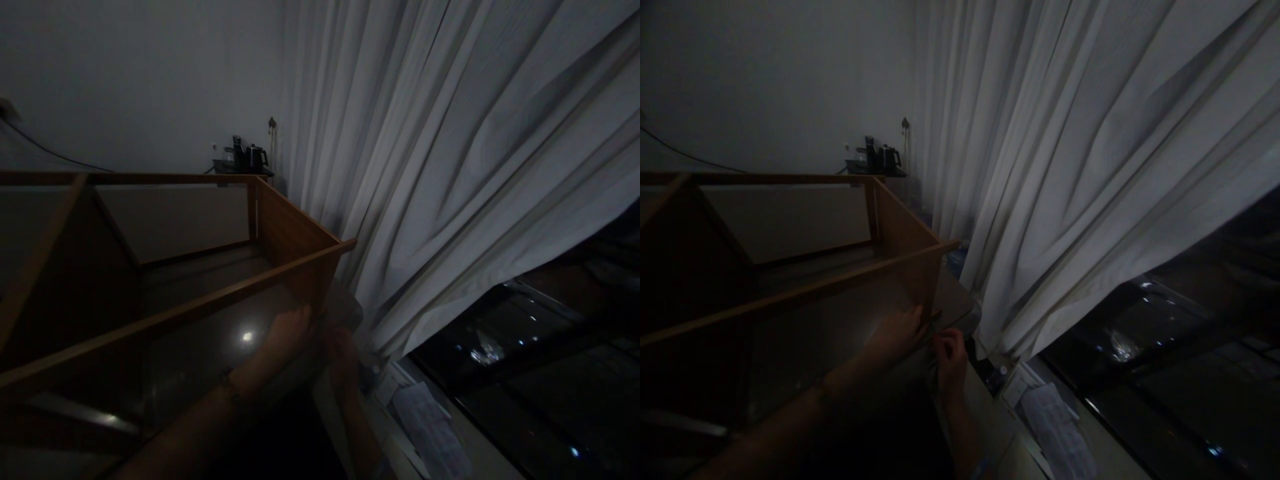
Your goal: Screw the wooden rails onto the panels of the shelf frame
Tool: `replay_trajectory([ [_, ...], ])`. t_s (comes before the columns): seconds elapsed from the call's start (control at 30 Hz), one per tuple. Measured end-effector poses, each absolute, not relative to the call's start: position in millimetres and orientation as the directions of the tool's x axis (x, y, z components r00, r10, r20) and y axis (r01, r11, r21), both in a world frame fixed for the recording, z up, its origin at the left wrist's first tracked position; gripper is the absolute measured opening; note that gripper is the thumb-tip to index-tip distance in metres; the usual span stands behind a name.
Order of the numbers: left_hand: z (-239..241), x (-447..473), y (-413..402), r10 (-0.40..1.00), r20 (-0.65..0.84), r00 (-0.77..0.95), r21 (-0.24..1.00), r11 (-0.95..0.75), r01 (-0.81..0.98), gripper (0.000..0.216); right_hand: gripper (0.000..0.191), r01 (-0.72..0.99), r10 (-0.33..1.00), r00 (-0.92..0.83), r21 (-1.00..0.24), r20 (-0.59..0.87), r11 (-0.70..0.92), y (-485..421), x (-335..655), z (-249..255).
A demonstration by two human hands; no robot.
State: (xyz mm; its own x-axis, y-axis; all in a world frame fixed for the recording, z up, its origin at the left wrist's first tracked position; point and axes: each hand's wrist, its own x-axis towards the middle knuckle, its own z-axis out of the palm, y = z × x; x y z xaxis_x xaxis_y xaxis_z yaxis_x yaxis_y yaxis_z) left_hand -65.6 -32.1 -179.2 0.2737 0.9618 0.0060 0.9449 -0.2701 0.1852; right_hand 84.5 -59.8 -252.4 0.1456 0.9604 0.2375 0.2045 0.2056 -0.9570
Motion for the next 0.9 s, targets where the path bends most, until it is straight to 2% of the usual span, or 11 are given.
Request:
replay_trajectory([
  [0.27,-180.1,-66.5,-30.3,0.964,-0.007,0.266,0.186,-0.260,0.947,0.035,0.041,0.307,0.956,0.178,-0.936,0.235,0.173,-60.0,86.4,-240.4],
  [0.47,-174.2,-65.4,-33.5,0.965,-0.009,0.261,0.198,-0.255,0.947,0.037,0.047,0.427,0.945,0.159,-0.883,0.287,0.197,-63.5,85.0,-239.5],
  [0.67,-173.3,-65.8,-33.0,0.963,-0.014,0.268,0.196,-0.261,0.945,0.036,0.044,0.423,0.918,0.243,-0.886,0.313,0.189,-63.6,83.5,-247.9],
  [0.8,-175.5,-65.8,-32.0,0.963,-0.005,0.268,0.194,-0.262,0.945,0.036,0.041,0.346,0.915,0.277,-0.919,0.292,0.188,-61.1,81.9,-248.1],
  [0.9,-177.4,-65.3,-31.4,0.966,-0.005,0.260,0.191,-0.255,0.948,0.035,0.047,0.134,0.925,0.316,-0.975,0.212,0.178,-57.2,78.1,-249.4],
])
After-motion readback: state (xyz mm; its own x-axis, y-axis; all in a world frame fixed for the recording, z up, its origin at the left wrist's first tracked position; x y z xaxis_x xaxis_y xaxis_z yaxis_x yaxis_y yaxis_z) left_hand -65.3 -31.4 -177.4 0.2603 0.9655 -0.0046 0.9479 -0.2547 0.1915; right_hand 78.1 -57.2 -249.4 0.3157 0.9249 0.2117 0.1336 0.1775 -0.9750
